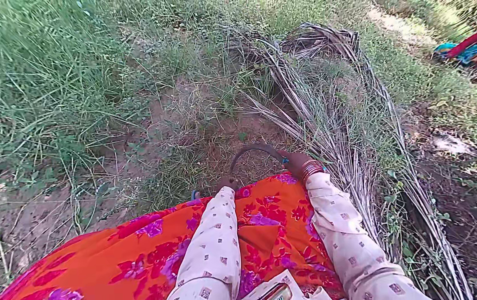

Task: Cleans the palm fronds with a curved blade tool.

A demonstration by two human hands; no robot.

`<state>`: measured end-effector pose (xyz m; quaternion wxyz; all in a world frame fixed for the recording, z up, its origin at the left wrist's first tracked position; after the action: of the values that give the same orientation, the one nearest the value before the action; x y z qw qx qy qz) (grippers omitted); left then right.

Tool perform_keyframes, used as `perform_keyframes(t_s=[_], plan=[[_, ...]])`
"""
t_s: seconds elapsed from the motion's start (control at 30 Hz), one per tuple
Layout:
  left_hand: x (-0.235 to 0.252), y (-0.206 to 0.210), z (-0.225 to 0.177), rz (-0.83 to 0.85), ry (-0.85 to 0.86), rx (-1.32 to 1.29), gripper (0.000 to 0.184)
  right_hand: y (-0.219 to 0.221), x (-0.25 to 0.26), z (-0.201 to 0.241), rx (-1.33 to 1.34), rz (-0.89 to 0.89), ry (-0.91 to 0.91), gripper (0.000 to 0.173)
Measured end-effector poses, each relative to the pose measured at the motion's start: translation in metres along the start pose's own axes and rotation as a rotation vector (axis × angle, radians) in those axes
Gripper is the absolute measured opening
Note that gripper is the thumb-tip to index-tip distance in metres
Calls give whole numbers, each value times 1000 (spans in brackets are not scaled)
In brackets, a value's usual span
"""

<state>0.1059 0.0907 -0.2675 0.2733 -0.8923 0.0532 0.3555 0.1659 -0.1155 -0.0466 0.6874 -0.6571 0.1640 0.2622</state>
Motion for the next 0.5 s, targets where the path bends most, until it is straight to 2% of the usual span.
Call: perform_keyframes(t_s=[0.13, 0.27, 0.5], plan=[[-3, -9, 12, -113, -56, -194, 40, 5, 7, -2, -6, -10, -42, 60], [-1, -13, 15, -150, -45, -222, 38, 8, 9, 9, -63, 16, -54, 60], [-3, -21, 23, -313, -173, -248, 36, 0, -8, -1, 8, 19, -9, 61]])
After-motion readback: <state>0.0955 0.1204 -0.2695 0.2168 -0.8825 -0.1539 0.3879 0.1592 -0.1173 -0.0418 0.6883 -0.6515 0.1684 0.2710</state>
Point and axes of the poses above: each hand's wrist, its own x-axis towards the middle knuckle, its own y-axis out of the palm, z = x × y, the point moved 5 cm from there along x, towards the middle knuckle, and after that the axes turned 4 degrees about x, right-handed, at the moved point
